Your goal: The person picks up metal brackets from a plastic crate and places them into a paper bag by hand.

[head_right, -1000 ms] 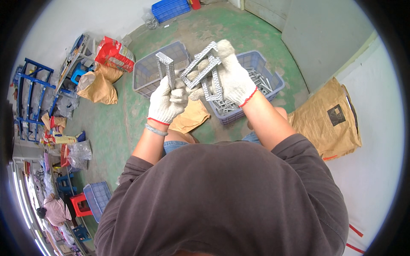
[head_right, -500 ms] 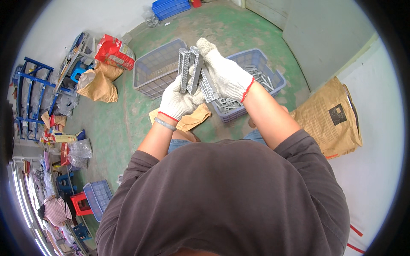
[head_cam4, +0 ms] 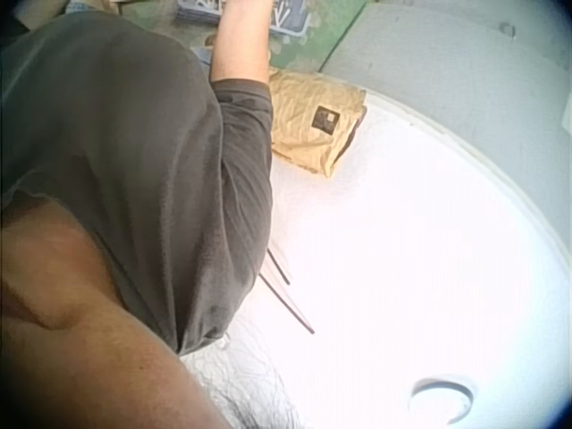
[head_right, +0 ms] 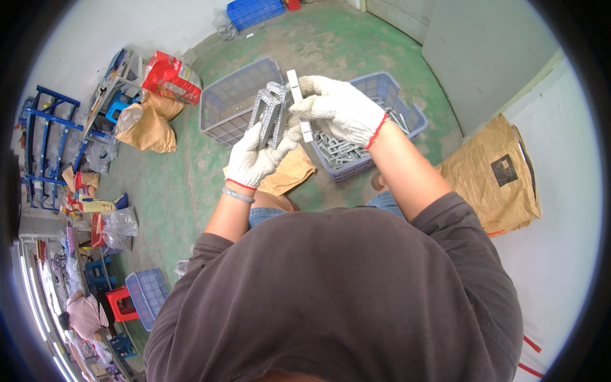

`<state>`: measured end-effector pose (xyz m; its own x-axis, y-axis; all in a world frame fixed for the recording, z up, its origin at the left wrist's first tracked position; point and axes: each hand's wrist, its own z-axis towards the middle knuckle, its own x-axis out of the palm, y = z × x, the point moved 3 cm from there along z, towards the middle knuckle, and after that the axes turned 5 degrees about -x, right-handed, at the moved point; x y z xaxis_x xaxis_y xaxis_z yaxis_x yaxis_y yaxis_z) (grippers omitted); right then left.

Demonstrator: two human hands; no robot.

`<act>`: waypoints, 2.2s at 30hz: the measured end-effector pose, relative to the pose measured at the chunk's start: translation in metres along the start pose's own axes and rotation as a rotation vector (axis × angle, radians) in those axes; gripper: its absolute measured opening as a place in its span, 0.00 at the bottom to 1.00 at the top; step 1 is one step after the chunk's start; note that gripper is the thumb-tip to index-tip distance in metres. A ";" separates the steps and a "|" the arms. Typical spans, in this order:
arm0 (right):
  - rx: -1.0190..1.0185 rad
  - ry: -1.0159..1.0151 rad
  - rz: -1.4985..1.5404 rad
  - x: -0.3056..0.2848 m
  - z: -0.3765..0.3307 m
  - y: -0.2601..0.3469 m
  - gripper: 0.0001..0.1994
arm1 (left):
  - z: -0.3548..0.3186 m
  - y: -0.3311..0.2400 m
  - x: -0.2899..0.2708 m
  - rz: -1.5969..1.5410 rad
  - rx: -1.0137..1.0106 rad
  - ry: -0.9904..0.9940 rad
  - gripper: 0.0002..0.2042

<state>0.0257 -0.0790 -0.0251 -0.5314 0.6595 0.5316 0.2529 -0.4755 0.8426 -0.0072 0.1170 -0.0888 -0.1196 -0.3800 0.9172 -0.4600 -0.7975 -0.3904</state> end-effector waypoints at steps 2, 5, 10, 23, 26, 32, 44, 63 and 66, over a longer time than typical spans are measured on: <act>-0.069 -0.088 -0.045 0.003 -0.002 0.002 0.23 | -0.001 0.003 0.000 -0.093 0.027 -0.078 0.20; -0.195 -0.155 -0.028 -0.009 0.004 -0.005 0.23 | -0.002 0.001 -0.015 -0.234 -0.050 0.007 0.17; -0.260 -0.235 0.006 -0.016 0.008 -0.008 0.32 | -0.002 0.002 -0.009 -0.215 -0.006 -0.014 0.16; -0.280 -0.241 -0.112 0.022 0.008 -0.012 0.37 | 0.003 0.027 0.020 -0.204 -0.037 0.007 0.21; -0.284 -0.129 -0.153 0.025 0.004 -0.014 0.43 | 0.006 0.030 0.009 -0.360 -0.052 -0.051 0.18; -0.302 0.009 -0.726 0.040 -0.001 -0.016 0.51 | 0.008 0.029 -0.025 -0.249 -0.014 0.095 0.18; -0.224 -0.166 -0.531 0.043 0.024 -0.070 0.52 | 0.003 0.017 -0.054 0.377 0.248 -0.097 0.28; 0.638 -0.557 0.101 -0.105 0.093 -0.260 0.14 | -0.145 -0.137 -0.382 1.158 -0.243 -1.662 0.41; 0.704 -0.642 0.000 -0.121 0.095 -0.270 0.17 | -0.183 -0.117 -0.453 1.135 -0.471 -1.875 0.46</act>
<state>0.0988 0.0247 -0.3088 -0.0393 0.9530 0.3006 0.7931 -0.1532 0.5895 -0.0602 0.4685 -0.4441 0.1769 -0.5610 -0.8087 -0.9715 0.0324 -0.2350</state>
